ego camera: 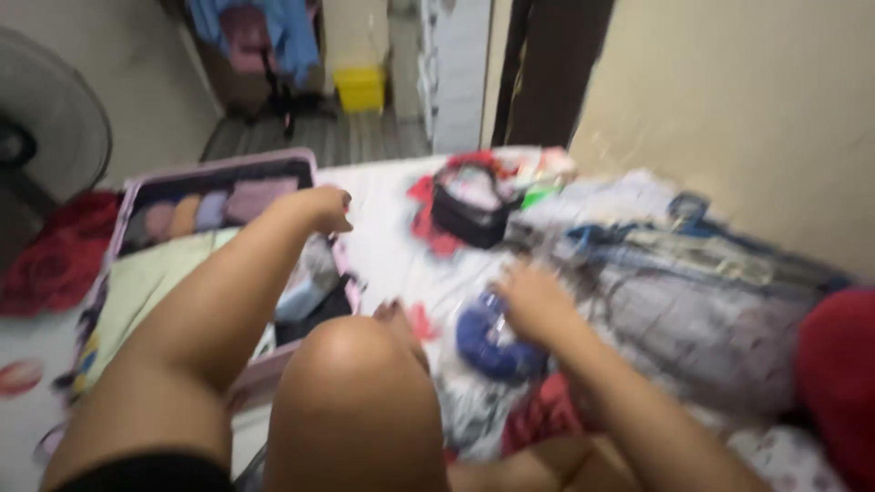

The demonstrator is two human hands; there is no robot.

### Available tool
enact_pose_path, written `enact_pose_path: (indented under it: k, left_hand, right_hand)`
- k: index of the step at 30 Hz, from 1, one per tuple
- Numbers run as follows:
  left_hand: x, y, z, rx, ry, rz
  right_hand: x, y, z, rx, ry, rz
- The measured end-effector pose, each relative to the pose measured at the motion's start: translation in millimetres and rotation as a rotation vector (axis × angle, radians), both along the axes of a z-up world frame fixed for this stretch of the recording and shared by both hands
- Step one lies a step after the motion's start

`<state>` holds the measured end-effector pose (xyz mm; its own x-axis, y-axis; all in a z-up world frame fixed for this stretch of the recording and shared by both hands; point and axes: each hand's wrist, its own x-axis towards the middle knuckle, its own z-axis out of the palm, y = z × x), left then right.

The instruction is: Packing clothes and toiletries into a pink suitcase on a bed.

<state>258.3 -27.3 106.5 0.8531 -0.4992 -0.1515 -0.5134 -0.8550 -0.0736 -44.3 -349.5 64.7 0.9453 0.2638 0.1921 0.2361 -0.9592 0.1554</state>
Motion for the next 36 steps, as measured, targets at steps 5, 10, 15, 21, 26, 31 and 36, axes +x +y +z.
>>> enact_pose_path:
  k: [5,10,15,21,26,31,36]
  left_hand:
    - [36.1,67.4,-90.0,0.099,0.023,-0.017]
    - [-28.4,118.0,-102.8,-0.123,-0.080,-0.005]
    - [-24.5,152.4,-177.1,-0.873,0.048,0.156]
    - [-10.3,131.4,-222.3,-0.733,0.222,0.244]
    - [-56.2,110.2,-223.9,-0.646,0.325,0.157]
    - [-113.3,111.1,-260.4,-0.510,0.659,0.175]
    - [-109.5,121.8,-243.1,-0.557,0.635,0.153]
  right_hand:
    - [-2.0,39.8,-28.2,-0.001,-0.034,-0.029]
    - [43.1,96.3,-52.9,-0.207,0.195,-0.046]
    - [88.6,124.6,-74.3,-0.374,0.667,-0.337]
    - [198.6,34.6,-197.3,-0.089,0.693,-0.405]
    - [296.3,80.5,-164.4,-0.042,0.714,-0.362]
    - [347.6,78.4,-113.5,0.025,0.713,-0.376]
    - [305.7,29.5,-101.0,0.119,0.731,-0.474]
